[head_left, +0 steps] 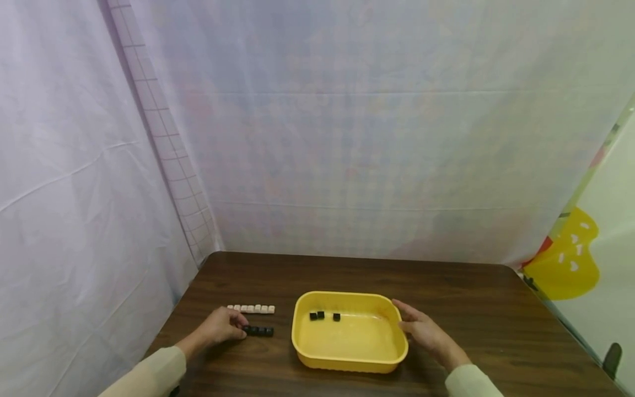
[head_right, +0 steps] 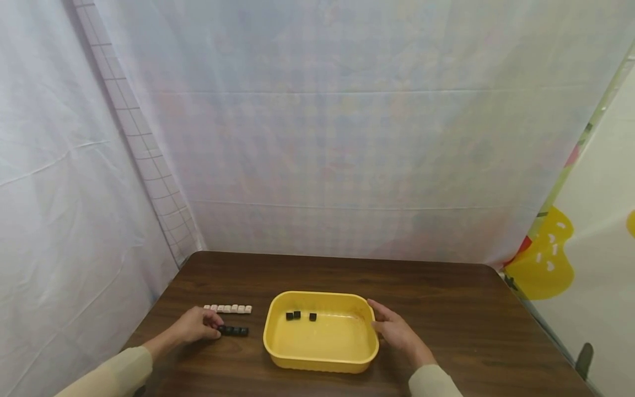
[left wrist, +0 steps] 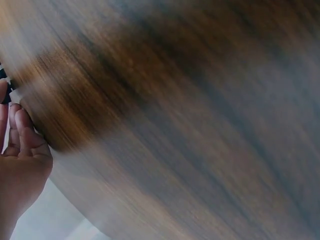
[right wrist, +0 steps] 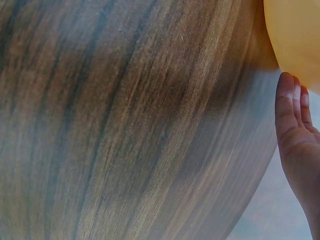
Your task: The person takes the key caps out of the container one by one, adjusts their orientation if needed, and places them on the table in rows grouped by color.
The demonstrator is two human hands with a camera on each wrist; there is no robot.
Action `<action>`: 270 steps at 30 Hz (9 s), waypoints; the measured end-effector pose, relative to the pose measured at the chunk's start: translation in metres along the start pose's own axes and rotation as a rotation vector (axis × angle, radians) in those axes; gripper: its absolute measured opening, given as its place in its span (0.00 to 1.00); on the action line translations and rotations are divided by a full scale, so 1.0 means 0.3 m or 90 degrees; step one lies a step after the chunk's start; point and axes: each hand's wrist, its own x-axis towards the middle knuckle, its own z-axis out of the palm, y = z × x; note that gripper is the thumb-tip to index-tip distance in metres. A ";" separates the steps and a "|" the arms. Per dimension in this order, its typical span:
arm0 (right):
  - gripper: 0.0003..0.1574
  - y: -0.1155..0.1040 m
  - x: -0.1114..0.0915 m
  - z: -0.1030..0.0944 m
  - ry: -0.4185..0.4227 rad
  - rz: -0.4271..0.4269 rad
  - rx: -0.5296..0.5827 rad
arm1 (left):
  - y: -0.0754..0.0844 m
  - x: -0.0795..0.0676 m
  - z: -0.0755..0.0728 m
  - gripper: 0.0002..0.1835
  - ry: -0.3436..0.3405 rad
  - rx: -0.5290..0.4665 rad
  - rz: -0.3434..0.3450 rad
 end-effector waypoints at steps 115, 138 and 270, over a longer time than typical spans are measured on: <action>0.37 0.009 0.000 0.006 0.027 0.008 0.003 | 0.574 0.434 0.314 0.13 -0.087 0.153 0.138; 0.38 0.002 0.004 0.007 0.021 0.017 0.010 | 0.563 0.425 0.273 0.13 -0.065 0.077 0.120; 0.38 -0.004 -0.009 -0.003 0.003 0.005 0.019 | 0.434 0.353 0.241 0.13 -0.084 0.161 0.066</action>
